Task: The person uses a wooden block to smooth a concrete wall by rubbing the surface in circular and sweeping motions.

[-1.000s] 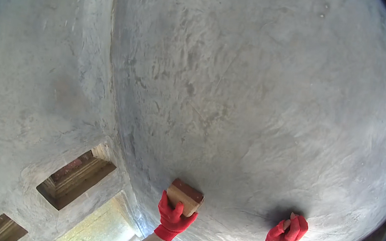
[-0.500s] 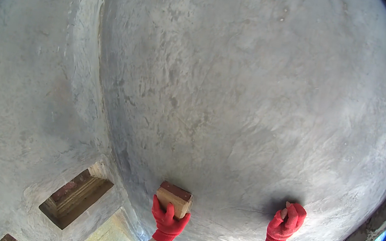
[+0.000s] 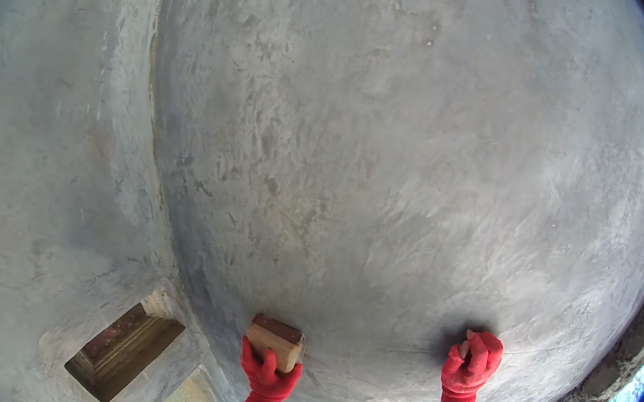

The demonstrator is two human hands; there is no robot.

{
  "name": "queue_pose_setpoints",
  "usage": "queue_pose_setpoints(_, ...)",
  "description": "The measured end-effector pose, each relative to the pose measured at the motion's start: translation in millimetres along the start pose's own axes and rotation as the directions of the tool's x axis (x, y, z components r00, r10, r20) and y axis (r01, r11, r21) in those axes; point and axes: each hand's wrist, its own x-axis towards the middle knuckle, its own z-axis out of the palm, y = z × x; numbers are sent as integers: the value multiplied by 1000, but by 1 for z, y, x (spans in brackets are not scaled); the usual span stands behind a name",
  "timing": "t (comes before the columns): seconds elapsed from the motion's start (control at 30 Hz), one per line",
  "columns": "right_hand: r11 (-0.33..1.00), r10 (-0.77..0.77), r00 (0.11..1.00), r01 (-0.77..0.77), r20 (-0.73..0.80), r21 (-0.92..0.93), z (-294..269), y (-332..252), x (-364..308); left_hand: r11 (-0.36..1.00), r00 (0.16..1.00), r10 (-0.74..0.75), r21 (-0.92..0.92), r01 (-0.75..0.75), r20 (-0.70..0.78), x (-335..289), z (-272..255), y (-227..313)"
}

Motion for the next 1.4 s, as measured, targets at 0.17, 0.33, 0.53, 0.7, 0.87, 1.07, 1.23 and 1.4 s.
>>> queue_pose_setpoints(0.17, 1000, 18, 1000, -18, -9, 21, -2, 7, -6, 994, 996, -82, 66, 84, -30, 132, -3, 3)
queue_pose_setpoints(0.33, 1000, 12, 1000, -12, 18, -6, 2, 5, -2, 992, 998, -52, 113, 57, -40, 89, 2, -8)
queue_pose_setpoints(0.53, 1000, 3, 1000, -3, 18, 12, 7, 3, -3, 998, 998, -62, 18, 62, -15, 31, -7, -32)
queue_pose_setpoints(0.7, 1000, 19, 1000, -19, 15, -9, -2, 12, -9, 993, 994, -92, 66, 95, -51, 167, -9, -31)
queue_pose_setpoints(0.87, 999, 29, 999, -28, 37, -25, 0, 3, -6, 994, 994, -80, 74, 86, -80, 55, -13, -49)
queue_pose_setpoints(1.07, 1000, -14, 1000, 14, 11, -10, 6, 8, -8, 985, 987, -161, 58, 162, -17, 47, -17, -65)
queue_pose_setpoints(1.23, 999, 5, 999, -3, 33, -52, -4, 9, -7, 990, 991, -133, 49, 134, -23, 135, -18, -65)
queue_pose_setpoints(1.4, 999, 14, 1000, -13, 7, -34, 2, 0, -3, 992, 993, -112, 45, 114, -44, 23, -22, -71)
